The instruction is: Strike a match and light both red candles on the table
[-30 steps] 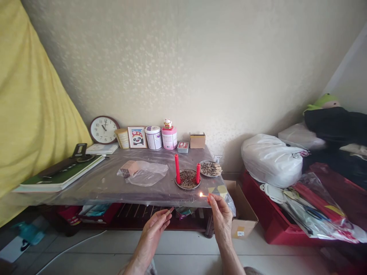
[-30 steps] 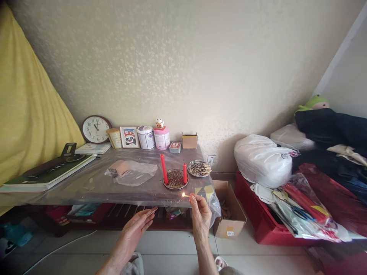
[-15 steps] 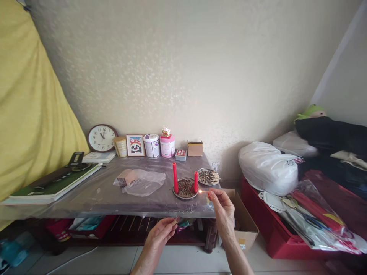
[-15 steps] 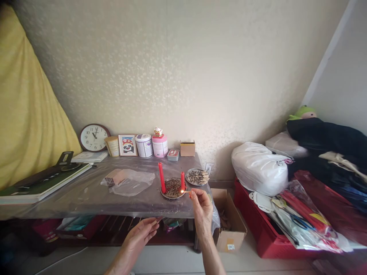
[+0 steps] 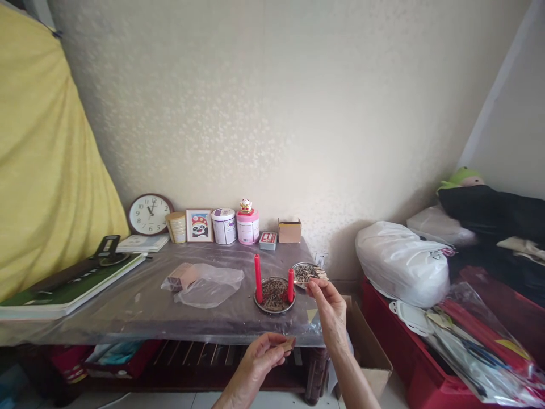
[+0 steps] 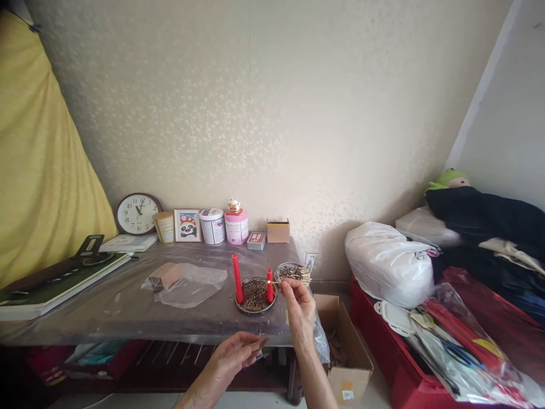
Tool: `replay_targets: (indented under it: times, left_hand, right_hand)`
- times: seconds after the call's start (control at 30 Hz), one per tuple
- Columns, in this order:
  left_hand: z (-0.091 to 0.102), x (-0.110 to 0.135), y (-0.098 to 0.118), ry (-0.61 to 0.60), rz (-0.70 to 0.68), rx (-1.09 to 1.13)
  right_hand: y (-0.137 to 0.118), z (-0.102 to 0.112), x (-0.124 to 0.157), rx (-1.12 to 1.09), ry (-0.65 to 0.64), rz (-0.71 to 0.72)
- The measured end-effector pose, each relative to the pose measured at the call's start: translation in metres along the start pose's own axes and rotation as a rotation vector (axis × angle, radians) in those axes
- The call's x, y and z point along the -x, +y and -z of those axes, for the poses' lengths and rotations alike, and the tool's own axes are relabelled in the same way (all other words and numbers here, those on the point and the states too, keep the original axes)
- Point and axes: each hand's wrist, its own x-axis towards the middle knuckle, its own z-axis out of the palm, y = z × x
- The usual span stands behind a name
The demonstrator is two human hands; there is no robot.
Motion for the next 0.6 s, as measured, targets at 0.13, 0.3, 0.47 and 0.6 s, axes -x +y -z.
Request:
replay_targets:
  times: [0.13, 0.3, 0.47, 0.6]
  left_hand:
    - [-0.005, -0.007, 0.003, -0.020, 0.012, -0.071]
    - [0.000, -0.008, -0.009, 0.007, 0.045, -0.026]
    - [0.010, -0.007, -0.022, 0.033, 0.048, 0.009]
    - [0.009, -0.004, -0.019, 0.044, 0.063, 0.004]
  right_hand:
    - [0.002, -0.004, -0.012, -0.010, 0.004, 0.021]
    - [0.004, -0.008, -0.023, -0.006, 0.007, 0.029]
    - [0.014, -0.009, -0.030, -0.022, 0.022, 0.029]
    - [0.023, -0.010, -0.033, -0.042, 0.025, 0.028]
